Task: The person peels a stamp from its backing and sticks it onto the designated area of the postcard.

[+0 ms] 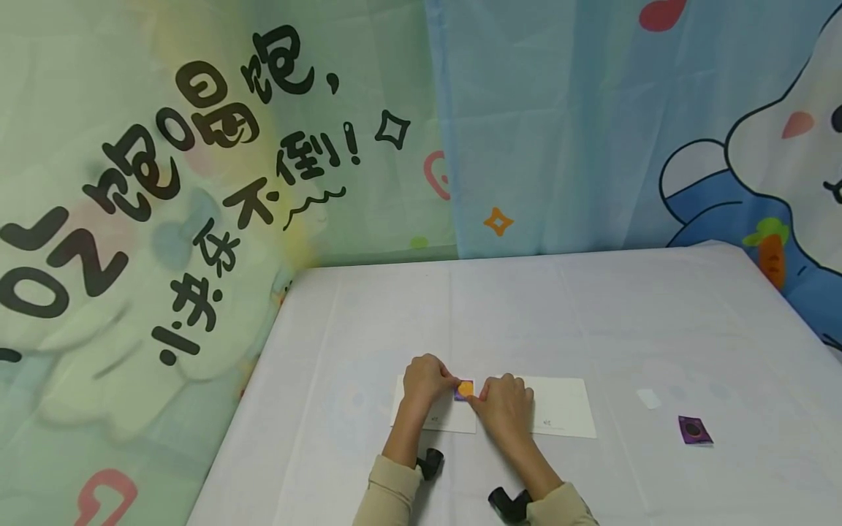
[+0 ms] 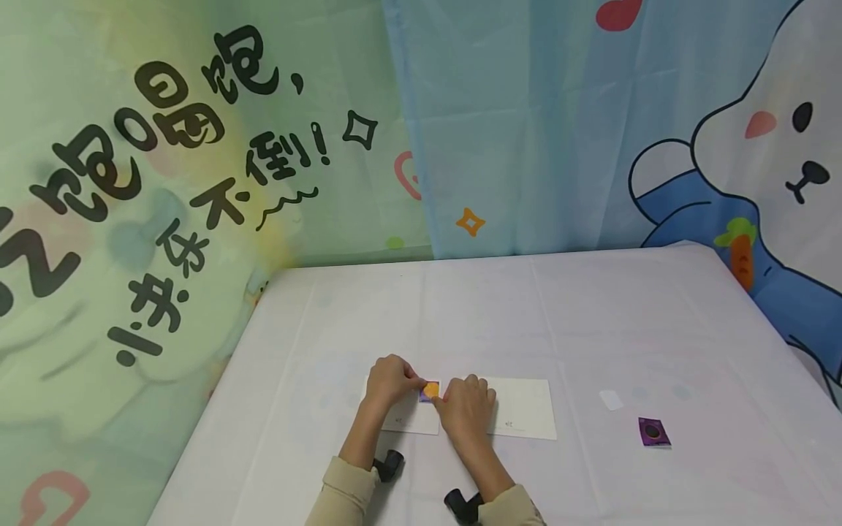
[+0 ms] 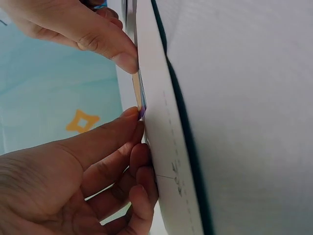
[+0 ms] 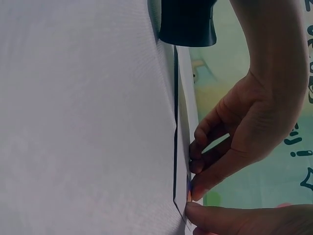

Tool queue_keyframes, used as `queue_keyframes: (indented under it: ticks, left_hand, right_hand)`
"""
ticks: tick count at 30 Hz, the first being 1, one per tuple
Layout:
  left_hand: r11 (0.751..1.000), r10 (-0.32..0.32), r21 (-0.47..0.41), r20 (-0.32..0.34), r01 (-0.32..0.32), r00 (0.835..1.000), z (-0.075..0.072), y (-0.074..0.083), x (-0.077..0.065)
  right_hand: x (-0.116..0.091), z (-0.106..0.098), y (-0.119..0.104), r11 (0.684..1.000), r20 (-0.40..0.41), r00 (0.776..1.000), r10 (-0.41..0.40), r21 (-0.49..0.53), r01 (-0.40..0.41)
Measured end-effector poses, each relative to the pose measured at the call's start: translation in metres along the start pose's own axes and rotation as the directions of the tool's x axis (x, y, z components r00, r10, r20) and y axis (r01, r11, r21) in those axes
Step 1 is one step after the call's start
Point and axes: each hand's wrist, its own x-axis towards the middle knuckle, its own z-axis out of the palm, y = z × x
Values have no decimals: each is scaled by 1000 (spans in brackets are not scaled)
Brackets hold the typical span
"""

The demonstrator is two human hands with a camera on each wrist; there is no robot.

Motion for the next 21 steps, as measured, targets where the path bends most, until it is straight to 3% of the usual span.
queue_keyframes:
  ticks: [16, 21]
  left_hand:
    - [998, 23, -58, -18, -24, 1000, 2, -10, 4]
    - [998, -25, -52, 0, 25, 1000, 4, -13, 6]
  right_hand:
    - [0, 2, -1, 1000, 3, 1000, 19, -3, -19]
    - [-1, 2, 0, 1000, 6, 1000, 25, -1, -25]
